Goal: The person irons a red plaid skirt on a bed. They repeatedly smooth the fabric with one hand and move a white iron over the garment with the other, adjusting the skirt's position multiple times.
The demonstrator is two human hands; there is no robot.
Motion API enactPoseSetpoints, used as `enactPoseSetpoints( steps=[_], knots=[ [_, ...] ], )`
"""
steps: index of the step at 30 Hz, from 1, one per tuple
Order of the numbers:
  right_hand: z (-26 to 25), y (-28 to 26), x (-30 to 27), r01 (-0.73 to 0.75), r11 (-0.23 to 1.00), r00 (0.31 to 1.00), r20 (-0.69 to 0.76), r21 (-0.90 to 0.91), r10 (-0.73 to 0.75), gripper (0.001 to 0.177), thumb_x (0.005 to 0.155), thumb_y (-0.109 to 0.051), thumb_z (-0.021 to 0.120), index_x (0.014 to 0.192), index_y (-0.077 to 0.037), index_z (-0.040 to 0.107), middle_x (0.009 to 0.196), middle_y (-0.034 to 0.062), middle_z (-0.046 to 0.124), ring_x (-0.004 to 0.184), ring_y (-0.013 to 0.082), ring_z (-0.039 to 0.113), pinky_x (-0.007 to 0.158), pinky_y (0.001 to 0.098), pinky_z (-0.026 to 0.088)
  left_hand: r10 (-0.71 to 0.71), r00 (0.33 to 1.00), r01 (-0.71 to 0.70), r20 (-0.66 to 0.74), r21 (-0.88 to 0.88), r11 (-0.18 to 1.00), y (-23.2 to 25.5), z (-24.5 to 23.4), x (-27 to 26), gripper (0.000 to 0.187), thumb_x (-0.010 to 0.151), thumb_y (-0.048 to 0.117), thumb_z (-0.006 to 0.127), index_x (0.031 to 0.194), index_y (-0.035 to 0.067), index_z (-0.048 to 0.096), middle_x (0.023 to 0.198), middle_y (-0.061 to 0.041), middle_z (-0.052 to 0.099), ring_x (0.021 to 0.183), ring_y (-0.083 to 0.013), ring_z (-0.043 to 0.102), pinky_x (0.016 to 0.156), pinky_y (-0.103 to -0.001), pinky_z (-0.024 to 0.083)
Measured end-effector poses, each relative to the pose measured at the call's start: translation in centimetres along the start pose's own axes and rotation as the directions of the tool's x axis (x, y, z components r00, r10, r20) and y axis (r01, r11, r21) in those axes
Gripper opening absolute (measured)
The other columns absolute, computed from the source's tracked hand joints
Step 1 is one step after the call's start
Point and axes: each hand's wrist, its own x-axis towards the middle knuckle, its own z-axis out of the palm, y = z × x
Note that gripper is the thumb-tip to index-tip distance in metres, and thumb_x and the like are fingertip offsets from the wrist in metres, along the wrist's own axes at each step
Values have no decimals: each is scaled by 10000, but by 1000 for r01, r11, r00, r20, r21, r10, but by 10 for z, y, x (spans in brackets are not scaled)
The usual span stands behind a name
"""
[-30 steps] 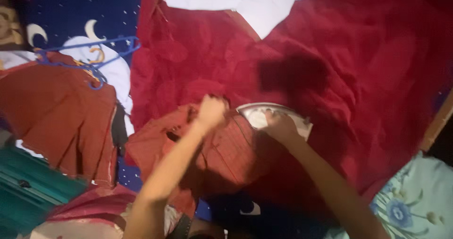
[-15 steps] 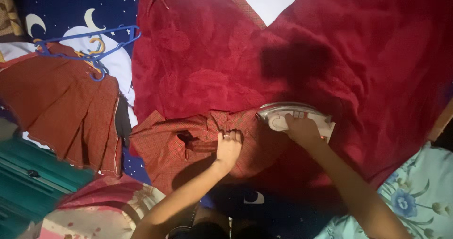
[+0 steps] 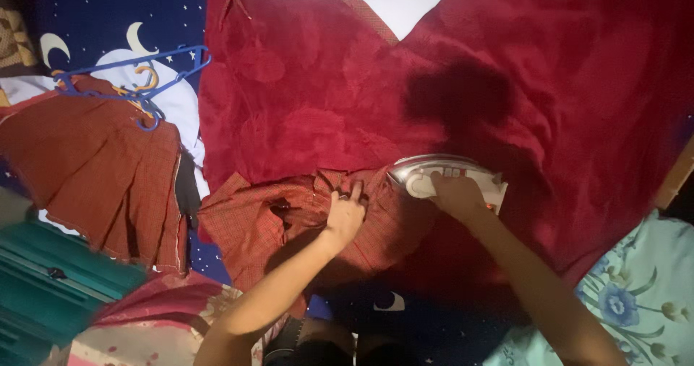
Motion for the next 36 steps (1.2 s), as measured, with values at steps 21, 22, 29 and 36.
enactPoseSetpoints(
  steps=[21, 22, 29, 36],
  knots=[
    [12, 51, -66, -195, 979, 970, -137, 63, 202, 473, 876, -438, 754, 1104, -43, 632, 937, 174, 736, 827, 346, 733, 691, 483, 571, 98, 994, -101, 42, 96, 990, 62, 28, -62, 623, 958, 222, 543, 1537, 23, 431, 1247, -167, 659, 1144, -319, 625, 993, -581, 371],
    [11, 58, -76, -230, 970, 956, -170, 76, 240, 475, 877, -441, 755, 1098, -37, 636, 945, 180, 735, 837, 349, 732, 699, 484, 570, 91, 994, -98, 68, 98, 990, 71, 31, -73, 648, 946, 226, 546, 1551, 49, 394, 1249, -170, 654, 1139, -325, 625, 1006, -584, 360],
    [-8, 67, -120, -403, 914, 763, -567, -42, 311, 502, 885, -456, 764, 1056, 5, 668, 1006, 215, 726, 905, 369, 722, 755, 490, 557, 103, 990, -112, 99, 95, 989, 104, 41, -128, 600, 1008, 244, 505, 1573, 94, 367, 1189, -160, 685, 1077, -307, 660, 1003, -548, 361],
    [24, -57, -140, 172, 980, 741, -642, -103, -197, 472, 727, -186, 676, 1184, -86, 744, 1165, 154, 711, 1148, 355, 607, 950, 575, 422, 71, 997, -69, 31, -83, 994, 97, 44, -169, 327, 1130, 287, 430, 1340, 96, 591, 1084, -128, 741, 1037, -288, 681, 1025, -479, 391]
  ],
)
